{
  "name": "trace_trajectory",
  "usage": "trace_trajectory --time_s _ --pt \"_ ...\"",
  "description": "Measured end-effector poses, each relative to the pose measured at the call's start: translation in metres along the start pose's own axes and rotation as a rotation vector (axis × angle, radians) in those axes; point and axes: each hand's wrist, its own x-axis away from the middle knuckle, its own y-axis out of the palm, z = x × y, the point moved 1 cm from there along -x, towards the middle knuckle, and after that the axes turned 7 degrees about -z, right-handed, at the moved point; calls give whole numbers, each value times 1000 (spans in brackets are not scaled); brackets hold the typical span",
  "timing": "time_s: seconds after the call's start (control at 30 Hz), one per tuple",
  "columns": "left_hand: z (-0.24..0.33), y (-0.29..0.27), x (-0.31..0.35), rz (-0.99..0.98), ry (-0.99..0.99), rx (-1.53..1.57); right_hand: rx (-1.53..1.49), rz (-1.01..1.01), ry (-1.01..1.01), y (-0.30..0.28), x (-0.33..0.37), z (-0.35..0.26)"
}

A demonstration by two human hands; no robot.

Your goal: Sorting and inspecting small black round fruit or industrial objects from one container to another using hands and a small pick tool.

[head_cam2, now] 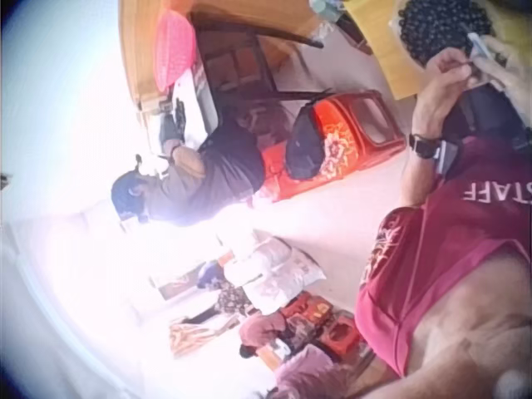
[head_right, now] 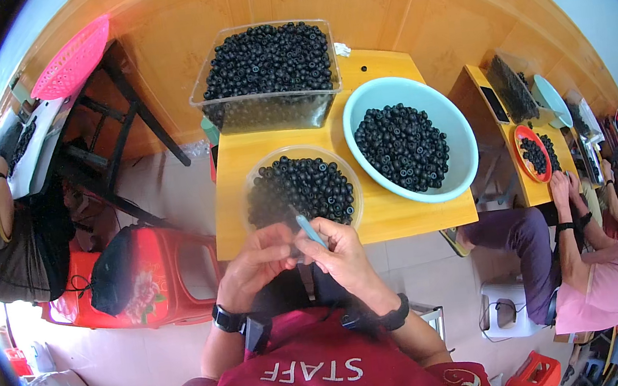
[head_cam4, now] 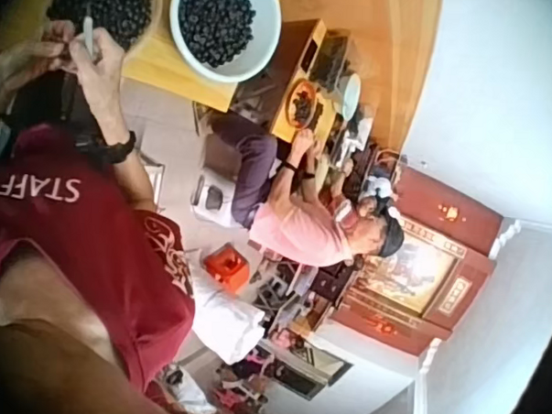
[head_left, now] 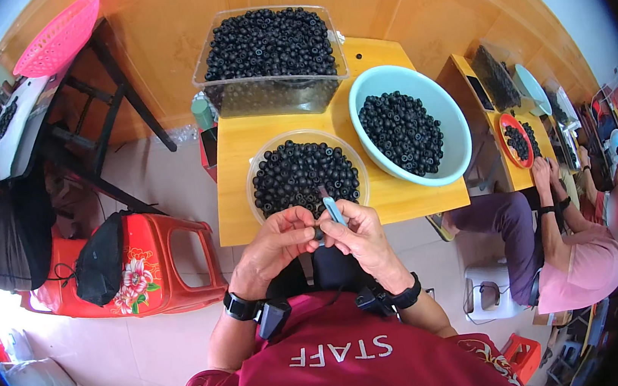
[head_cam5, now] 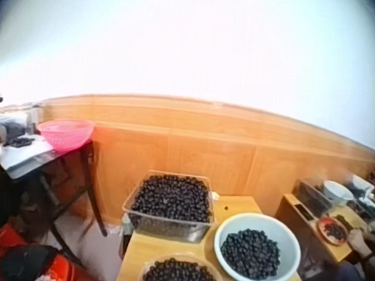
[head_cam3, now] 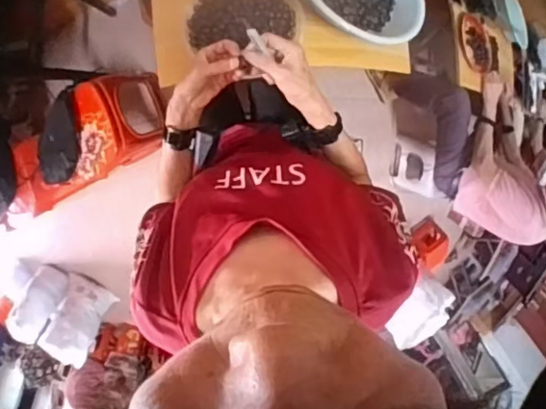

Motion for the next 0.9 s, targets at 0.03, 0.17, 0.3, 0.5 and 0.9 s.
trace_trajectory --time_s 0.03,0.17,0.3,0.5,0.9 --pt "-2 0 0 2 -3 2 23 12 18 0 2 3" --pt "-12 5 -8 64 18 -101 165 75 -218 7 8 9" --pt "-6 7 -9 102 -117 -306 298 235 -104 -26 18 12" --pt "27 -32 -8 476 175 -788 756 780 -302 -125 -11 -31" --pt "-22 -26 -77 342 254 -1488 1041 843 -244 -141 -25 -15"
